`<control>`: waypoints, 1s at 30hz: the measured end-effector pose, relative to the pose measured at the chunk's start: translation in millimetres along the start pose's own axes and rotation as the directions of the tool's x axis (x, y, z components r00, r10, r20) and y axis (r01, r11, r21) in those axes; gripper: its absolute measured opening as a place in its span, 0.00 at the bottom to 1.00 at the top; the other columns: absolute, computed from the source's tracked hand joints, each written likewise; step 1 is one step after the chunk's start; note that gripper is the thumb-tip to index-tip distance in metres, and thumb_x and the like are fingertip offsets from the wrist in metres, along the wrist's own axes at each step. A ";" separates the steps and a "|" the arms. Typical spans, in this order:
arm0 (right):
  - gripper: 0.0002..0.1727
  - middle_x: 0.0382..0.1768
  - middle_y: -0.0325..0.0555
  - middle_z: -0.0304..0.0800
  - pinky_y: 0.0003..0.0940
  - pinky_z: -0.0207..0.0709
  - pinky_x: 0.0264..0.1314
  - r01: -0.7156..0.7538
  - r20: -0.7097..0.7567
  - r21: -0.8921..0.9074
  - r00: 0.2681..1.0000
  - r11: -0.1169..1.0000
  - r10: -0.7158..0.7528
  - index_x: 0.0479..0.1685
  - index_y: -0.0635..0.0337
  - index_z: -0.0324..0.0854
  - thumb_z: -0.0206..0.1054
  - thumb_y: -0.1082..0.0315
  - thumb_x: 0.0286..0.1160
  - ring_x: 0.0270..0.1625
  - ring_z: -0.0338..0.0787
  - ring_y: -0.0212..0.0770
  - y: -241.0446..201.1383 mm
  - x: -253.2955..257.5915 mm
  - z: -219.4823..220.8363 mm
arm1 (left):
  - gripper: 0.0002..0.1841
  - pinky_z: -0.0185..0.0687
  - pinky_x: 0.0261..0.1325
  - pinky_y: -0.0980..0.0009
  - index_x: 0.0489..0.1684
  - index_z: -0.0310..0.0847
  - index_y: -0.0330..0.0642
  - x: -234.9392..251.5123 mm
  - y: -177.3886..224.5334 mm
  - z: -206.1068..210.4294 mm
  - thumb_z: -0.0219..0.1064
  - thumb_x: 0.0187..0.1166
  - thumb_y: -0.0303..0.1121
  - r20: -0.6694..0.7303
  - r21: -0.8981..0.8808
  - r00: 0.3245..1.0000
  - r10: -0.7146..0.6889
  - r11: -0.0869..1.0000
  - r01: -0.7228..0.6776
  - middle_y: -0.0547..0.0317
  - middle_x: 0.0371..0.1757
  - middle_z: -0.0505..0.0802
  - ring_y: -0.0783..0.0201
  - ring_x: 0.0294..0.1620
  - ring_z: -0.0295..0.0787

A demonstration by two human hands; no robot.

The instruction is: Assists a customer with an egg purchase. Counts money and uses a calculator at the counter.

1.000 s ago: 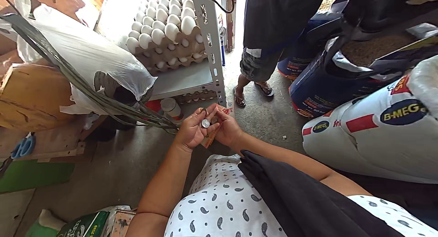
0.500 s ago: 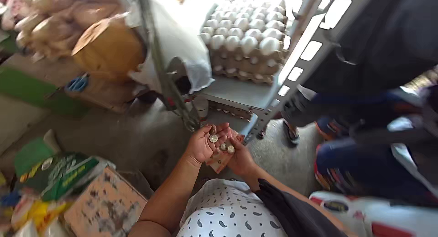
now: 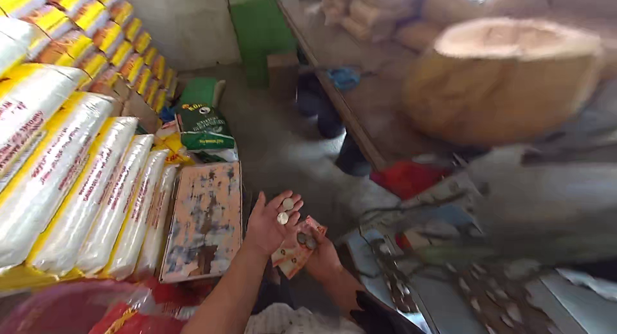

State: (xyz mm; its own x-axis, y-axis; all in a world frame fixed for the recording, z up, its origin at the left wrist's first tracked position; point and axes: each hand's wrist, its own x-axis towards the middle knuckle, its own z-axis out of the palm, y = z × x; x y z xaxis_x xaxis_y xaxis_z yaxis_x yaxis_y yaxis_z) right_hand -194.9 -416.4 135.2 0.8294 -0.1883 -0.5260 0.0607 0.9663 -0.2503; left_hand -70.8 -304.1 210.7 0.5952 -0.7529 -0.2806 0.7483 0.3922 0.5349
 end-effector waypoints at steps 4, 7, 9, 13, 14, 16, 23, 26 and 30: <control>0.29 0.45 0.52 0.95 0.44 0.91 0.52 -0.011 0.015 0.054 1.000 0.998 0.011 0.57 0.59 0.80 0.34 0.51 0.95 0.47 0.96 0.45 7.0 100.9 66.5 | 0.47 0.89 0.65 0.56 0.70 0.78 0.34 43.0 75.1 -45.2 0.24 0.89 0.67 -0.094 -0.090 0.994 0.056 0.994 -0.064 0.39 0.65 0.92 0.46 0.66 0.91; 0.29 0.46 0.52 0.94 0.43 0.90 0.53 0.029 0.014 0.075 0.999 0.997 -0.030 0.59 0.61 0.78 0.34 0.51 0.95 0.48 0.95 0.46 10.7 171.6 128.0 | 0.47 0.88 0.67 0.53 0.70 0.78 0.34 69.8 128.2 -66.7 0.25 0.89 0.67 -0.119 -0.126 0.990 0.082 0.987 -0.097 0.37 0.65 0.91 0.43 0.66 0.91; 0.29 0.50 0.54 0.94 0.45 0.90 0.56 0.040 0.062 0.080 0.997 0.996 -0.045 0.62 0.62 0.77 0.34 0.52 0.96 0.52 0.95 0.48 11.6 217.1 168.5 | 0.46 0.88 0.67 0.52 0.67 0.81 0.34 86.2 162.9 -79.3 0.26 0.89 0.66 -0.107 -0.125 0.989 0.105 0.985 -0.118 0.36 0.65 0.91 0.42 0.66 0.91; 0.29 0.54 0.54 0.92 0.45 0.89 0.57 0.034 0.101 0.064 0.994 0.997 -0.040 0.66 0.60 0.74 0.32 0.50 0.96 0.55 0.93 0.48 4.2 300.4 236.5 | 0.44 0.89 0.66 0.52 0.62 0.85 0.36 122.7 215.6 -104.6 0.28 0.91 0.63 -0.152 -0.155 0.977 0.151 0.972 -0.174 0.37 0.63 0.92 0.42 0.64 0.92; 0.28 0.53 0.54 0.91 0.45 0.89 0.56 0.034 0.091 0.072 0.995 0.997 -0.040 0.66 0.61 0.73 0.33 0.51 0.96 0.54 0.94 0.48 0.4 320.6 251.6 | 0.43 0.90 0.64 0.53 0.60 0.85 0.35 132.6 226.1 -108.9 0.29 0.92 0.62 -0.197 -0.157 0.968 0.156 0.969 -0.188 0.37 0.61 0.93 0.43 0.62 0.93; 0.27 0.53 0.55 0.91 0.46 0.88 0.56 0.032 0.080 0.102 0.996 0.994 -0.041 0.66 0.61 0.73 0.34 0.51 0.96 0.54 0.93 0.49 -10.1 363.2 279.5 | 0.41 0.93 0.58 0.56 0.57 0.86 0.35 156.3 245.1 -117.6 0.29 0.93 0.59 -0.287 -0.173 0.945 0.154 0.963 -0.209 0.38 0.56 0.95 0.44 0.57 0.95; 0.27 0.51 0.52 0.90 0.46 0.88 0.53 0.083 0.100 0.074 0.991 0.994 -0.090 0.63 0.58 0.73 0.34 0.50 0.95 0.52 0.93 0.46 -66.4 561.0 362.2 | 0.32 0.92 0.32 0.66 0.20 0.79 0.51 282.9 321.4 -159.9 0.38 0.95 0.53 -0.548 -0.124 0.819 0.170 0.952 -0.281 0.61 0.23 0.91 0.62 0.26 0.93; 0.26 0.50 0.51 0.91 0.46 0.89 0.53 0.092 0.122 0.024 0.988 0.995 -0.094 0.63 0.58 0.73 0.34 0.51 0.95 0.51 0.93 0.45 -95.1 648.8 411.2 | 0.37 0.78 0.18 0.72 0.04 0.72 0.55 347.0 367.4 -196.5 0.37 0.93 0.56 -0.397 -0.237 0.883 0.252 0.901 -0.364 0.69 0.09 0.78 0.69 0.11 0.78; 0.24 0.51 0.52 0.91 0.47 0.88 0.55 0.059 0.103 -0.006 0.993 0.998 -0.058 0.63 0.60 0.73 0.36 0.55 0.96 0.53 0.93 0.47 -129.5 737.1 468.3 | 0.37 0.71 0.12 0.76 0.12 0.78 0.54 415.5 426.4 -233.0 0.35 0.93 0.58 -0.425 -0.235 0.838 0.343 0.852 -0.468 0.71 0.08 0.77 0.73 0.07 0.73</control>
State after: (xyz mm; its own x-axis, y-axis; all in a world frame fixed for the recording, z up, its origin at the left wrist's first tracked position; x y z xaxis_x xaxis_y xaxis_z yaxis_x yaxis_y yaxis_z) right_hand 668.6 -598.1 160.5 0.8772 -0.2249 -0.4242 0.1060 0.9524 -0.2857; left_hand 563.9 -326.6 136.5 0.8797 -0.2719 -0.3901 0.4277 0.8108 0.3995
